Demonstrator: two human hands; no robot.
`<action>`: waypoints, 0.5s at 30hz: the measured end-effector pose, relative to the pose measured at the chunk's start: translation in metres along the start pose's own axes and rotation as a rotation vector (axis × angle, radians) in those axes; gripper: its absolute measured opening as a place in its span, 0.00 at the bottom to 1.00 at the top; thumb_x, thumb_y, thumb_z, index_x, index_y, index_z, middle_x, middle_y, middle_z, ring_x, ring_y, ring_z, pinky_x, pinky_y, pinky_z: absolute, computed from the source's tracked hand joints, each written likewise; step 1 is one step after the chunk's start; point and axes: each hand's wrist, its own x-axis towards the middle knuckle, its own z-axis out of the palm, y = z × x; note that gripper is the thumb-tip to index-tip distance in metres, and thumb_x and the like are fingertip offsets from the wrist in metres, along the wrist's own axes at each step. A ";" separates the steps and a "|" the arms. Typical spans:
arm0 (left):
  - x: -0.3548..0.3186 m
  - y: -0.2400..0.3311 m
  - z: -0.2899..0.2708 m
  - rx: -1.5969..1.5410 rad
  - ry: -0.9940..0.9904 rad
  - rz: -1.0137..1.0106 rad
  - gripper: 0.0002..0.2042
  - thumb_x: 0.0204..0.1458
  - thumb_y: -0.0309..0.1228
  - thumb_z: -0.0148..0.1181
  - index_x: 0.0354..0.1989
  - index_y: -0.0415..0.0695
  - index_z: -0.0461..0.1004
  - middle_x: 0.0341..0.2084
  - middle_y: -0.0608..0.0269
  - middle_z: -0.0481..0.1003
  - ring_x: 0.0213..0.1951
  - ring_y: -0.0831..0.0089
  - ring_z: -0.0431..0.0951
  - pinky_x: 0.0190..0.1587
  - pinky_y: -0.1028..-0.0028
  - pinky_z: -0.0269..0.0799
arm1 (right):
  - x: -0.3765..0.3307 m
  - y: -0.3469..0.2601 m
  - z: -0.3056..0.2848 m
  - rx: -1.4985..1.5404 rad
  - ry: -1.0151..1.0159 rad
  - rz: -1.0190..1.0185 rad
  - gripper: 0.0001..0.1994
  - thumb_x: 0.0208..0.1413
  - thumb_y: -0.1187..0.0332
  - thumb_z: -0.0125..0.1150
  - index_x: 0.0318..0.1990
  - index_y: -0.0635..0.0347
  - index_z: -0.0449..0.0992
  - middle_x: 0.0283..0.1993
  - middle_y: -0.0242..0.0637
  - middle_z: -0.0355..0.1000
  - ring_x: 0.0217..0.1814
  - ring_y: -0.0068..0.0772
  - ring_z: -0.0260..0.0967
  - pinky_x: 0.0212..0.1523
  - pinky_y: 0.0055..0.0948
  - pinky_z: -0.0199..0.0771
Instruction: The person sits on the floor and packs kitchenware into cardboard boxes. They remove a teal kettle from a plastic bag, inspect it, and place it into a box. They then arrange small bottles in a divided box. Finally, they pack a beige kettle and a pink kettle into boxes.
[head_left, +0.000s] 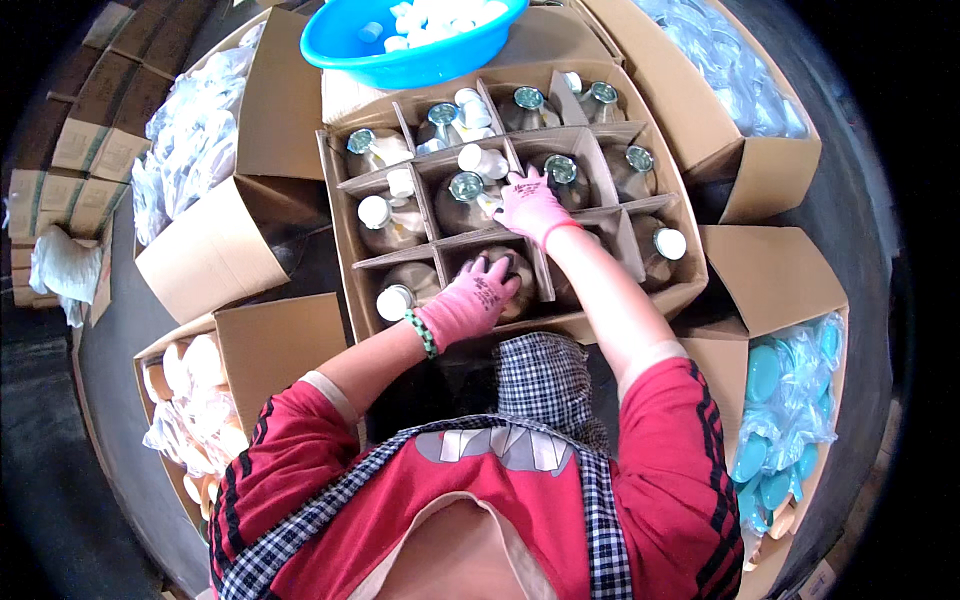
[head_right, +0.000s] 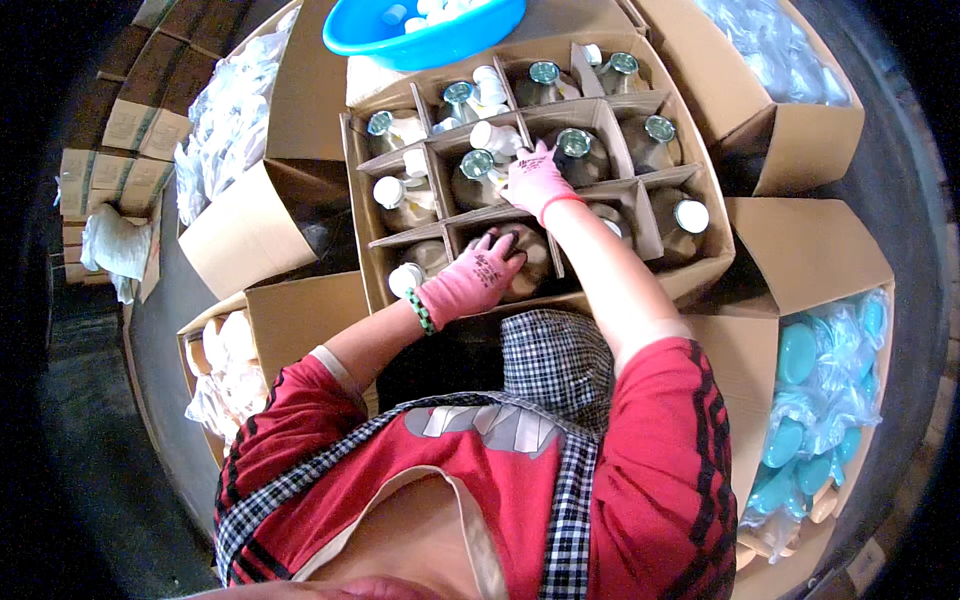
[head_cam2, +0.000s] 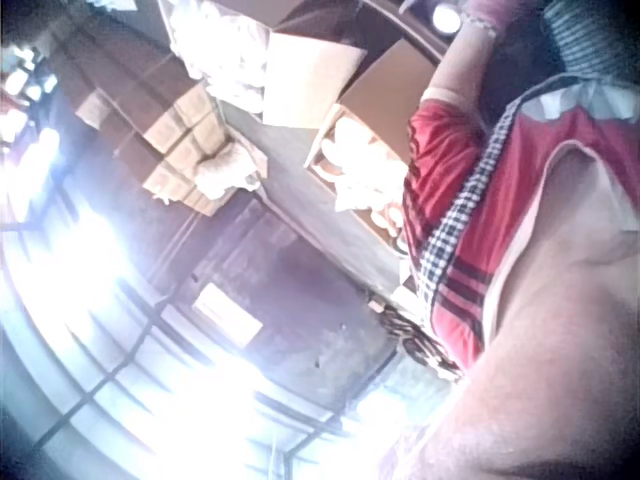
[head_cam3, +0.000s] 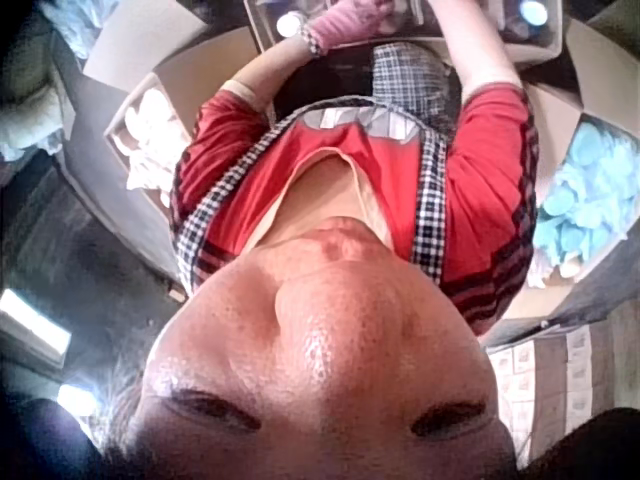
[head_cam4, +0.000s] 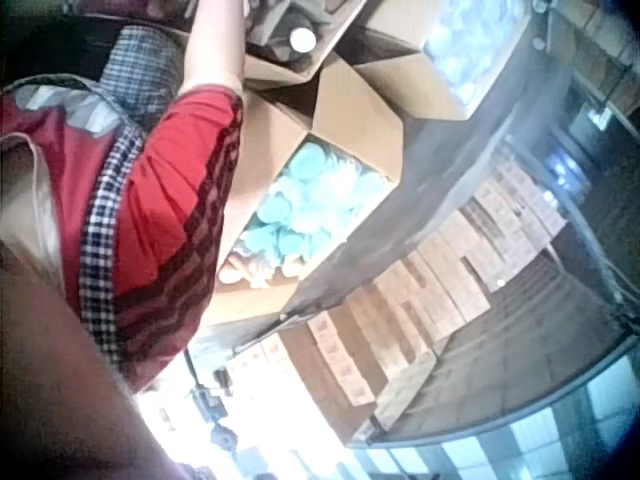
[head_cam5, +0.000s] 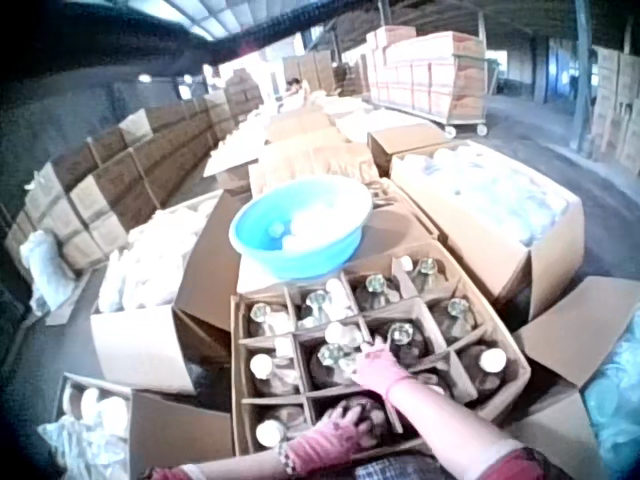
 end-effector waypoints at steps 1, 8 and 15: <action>0.005 -0.001 -0.007 -0.052 -0.142 -0.042 0.19 0.40 0.36 0.53 0.43 0.43 0.65 0.39 0.51 0.64 0.40 0.53 0.67 0.40 0.60 0.65 | 0.005 -0.005 0.002 0.001 -0.069 0.043 0.19 0.44 0.54 0.52 0.39 0.58 0.73 0.52 0.42 0.61 0.57 0.55 0.51 0.53 0.50 0.50; 0.037 0.004 -0.019 -0.013 -0.215 -0.123 0.24 0.35 0.48 0.58 0.40 0.47 0.68 0.38 0.52 0.65 0.38 0.58 0.68 0.38 0.63 0.67 | 0.028 -0.005 0.002 0.016 -0.266 0.021 0.15 0.45 0.60 0.51 0.39 0.56 0.74 0.39 0.43 0.71 0.43 0.42 0.68 0.52 0.51 0.49; 0.038 0.008 0.021 -0.013 -0.111 -0.185 0.18 0.40 0.47 0.53 0.30 0.45 0.71 0.30 0.53 0.69 0.32 0.58 0.71 0.35 0.65 0.68 | -0.030 0.022 -0.028 0.331 0.553 0.087 0.27 0.35 0.65 0.64 0.47 0.55 0.63 0.42 0.50 0.59 0.41 0.48 0.64 0.40 0.37 0.68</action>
